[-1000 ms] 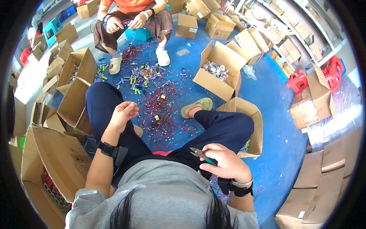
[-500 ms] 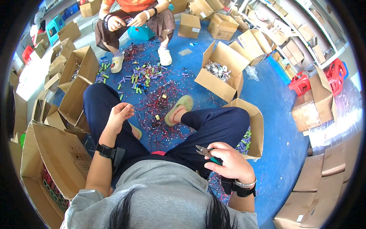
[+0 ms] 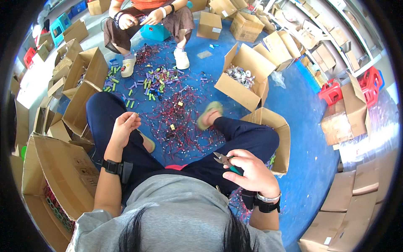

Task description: Assembling battery packs by cutting wires and connecting cells using pliers.

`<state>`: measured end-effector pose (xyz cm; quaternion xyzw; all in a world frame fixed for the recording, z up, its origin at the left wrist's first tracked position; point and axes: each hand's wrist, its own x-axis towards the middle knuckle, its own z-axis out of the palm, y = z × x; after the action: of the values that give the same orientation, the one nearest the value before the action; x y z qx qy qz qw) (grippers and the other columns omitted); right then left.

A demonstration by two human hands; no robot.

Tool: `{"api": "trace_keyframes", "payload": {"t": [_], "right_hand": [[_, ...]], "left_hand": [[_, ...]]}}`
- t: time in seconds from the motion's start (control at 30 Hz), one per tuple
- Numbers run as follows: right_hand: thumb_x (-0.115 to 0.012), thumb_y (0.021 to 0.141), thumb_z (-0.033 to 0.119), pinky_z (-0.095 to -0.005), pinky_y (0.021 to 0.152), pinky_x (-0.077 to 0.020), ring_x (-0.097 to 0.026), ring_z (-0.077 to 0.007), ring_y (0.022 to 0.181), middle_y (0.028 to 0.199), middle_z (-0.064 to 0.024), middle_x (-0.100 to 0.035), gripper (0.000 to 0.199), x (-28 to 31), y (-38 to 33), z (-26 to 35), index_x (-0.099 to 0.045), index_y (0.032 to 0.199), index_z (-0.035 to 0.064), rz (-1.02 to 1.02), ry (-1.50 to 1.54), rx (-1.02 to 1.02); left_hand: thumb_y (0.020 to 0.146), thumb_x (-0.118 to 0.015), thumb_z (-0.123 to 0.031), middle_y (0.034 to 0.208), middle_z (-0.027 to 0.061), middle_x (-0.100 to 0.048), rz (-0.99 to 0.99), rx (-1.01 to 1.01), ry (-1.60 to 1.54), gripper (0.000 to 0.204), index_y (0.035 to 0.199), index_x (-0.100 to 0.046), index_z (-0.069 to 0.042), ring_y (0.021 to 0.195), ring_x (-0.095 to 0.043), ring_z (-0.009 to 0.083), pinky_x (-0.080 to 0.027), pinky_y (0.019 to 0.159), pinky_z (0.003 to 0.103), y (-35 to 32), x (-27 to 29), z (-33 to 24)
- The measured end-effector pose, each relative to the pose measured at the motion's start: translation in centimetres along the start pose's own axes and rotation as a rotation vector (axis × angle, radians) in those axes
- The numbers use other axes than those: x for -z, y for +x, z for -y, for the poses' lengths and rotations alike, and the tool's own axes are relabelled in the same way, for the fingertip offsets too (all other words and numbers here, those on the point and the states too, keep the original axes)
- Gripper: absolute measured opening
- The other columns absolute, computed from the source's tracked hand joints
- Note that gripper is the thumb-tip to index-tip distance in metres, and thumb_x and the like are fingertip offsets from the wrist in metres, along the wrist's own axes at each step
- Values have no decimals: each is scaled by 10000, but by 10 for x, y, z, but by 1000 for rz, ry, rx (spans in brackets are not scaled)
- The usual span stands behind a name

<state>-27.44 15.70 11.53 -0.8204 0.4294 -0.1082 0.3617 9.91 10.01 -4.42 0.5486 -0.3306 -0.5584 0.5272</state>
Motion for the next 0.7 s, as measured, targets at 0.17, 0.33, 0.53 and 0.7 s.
{"api": "trace_keyframes", "payload": {"t": [0.17,0.33,0.53,0.7], "right_hand": [[-699,737,220,-362,793,-436,-534,-311,934,987,-145,-553,255,-3,-4,7,-602,809,-5,-13,-33,10],[-719,706,236,-376,802,-426,-530,-321,927,984,-146,-551,287,-12,-9,9,-580,771,-6,-42,-94,36],[-715,711,227,-380,785,-437,-536,-325,919,997,-152,-547,282,-7,-3,15,-569,762,-9,0,-88,44],[-715,705,215,-381,782,-440,-535,-322,921,990,-146,-543,271,-10,6,21,-571,769,-6,-28,-144,24]], "left_hand": [[903,-543,-215,841,57,-598,29,-14,101,219,959,-576,-6,758,-585,135,-479,717,257,1,-12,-6],[907,-533,-204,839,56,-601,-7,-7,84,211,960,-578,-5,748,-586,131,-480,712,255,1,2,-3],[906,-538,-205,848,56,-598,38,-12,30,204,947,-578,-10,765,-582,126,-475,723,250,8,-13,-5],[890,-561,-217,839,64,-616,49,-31,25,241,957,-595,11,750,-592,129,-473,711,257,10,-12,3]]}}
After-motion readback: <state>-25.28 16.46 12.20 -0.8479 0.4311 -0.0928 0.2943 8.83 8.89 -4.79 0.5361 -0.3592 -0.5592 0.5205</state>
